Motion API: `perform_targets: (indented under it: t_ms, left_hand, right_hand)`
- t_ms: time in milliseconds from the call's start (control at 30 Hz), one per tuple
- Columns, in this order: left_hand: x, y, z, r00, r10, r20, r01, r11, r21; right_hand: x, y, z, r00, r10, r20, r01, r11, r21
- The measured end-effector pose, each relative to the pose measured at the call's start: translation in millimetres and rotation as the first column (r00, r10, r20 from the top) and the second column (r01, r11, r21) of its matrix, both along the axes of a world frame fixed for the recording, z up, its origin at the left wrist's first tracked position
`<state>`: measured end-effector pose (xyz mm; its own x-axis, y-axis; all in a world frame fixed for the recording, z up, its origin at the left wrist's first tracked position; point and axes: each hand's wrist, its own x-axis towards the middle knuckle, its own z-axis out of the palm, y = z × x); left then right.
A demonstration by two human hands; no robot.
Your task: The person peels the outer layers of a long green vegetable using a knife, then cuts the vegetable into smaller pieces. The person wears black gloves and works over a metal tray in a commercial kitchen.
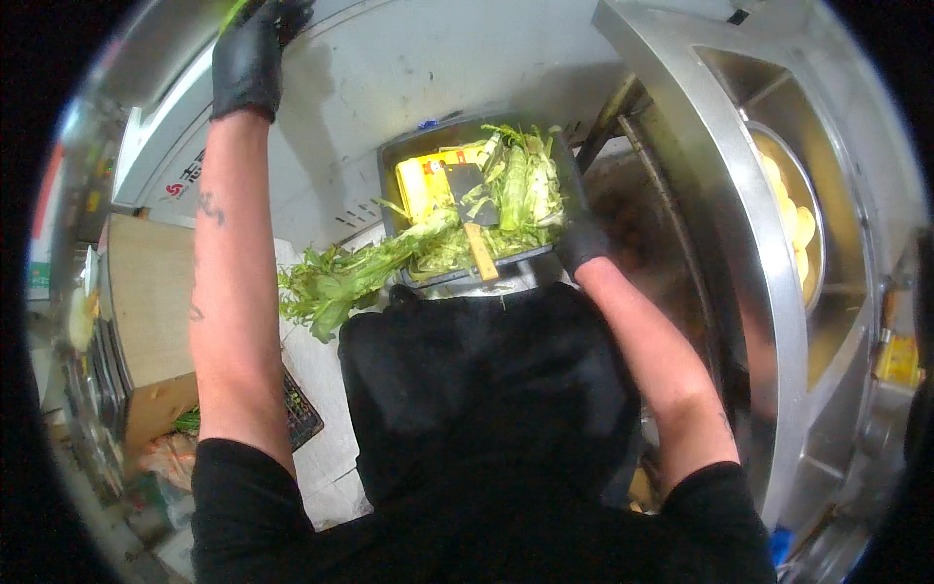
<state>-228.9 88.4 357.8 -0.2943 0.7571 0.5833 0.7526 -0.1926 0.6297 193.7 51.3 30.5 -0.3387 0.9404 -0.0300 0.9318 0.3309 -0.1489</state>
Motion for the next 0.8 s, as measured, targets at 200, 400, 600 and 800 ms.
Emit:
perform_targets:
  t_ms: [200,400,600,800]
  left_hand:
    - [62,-62,-134,0.841,-0.13,0.525,0.309,0.912,-0.269]
    - [126,-115,-248,0.563,0.185,0.806,0.322,0.849,-0.419]
    - [130,-146,-275,0.586,0.286,0.758,0.293,0.798,-0.527]
    - [154,-119,-317,0.81,0.088,0.58,0.311,0.774,-0.551]
  right_hand:
    - [-38,-14,36,0.987,0.128,-0.1,-0.115,0.985,0.127]
    - [-114,-64,41,0.972,0.116,-0.204,-0.153,0.972,-0.176]
    - [-135,-50,42,0.909,-0.116,-0.4,-0.072,0.902,-0.425]
    - [-88,-34,69,0.587,-0.159,-0.793,-0.196,0.923,-0.33]
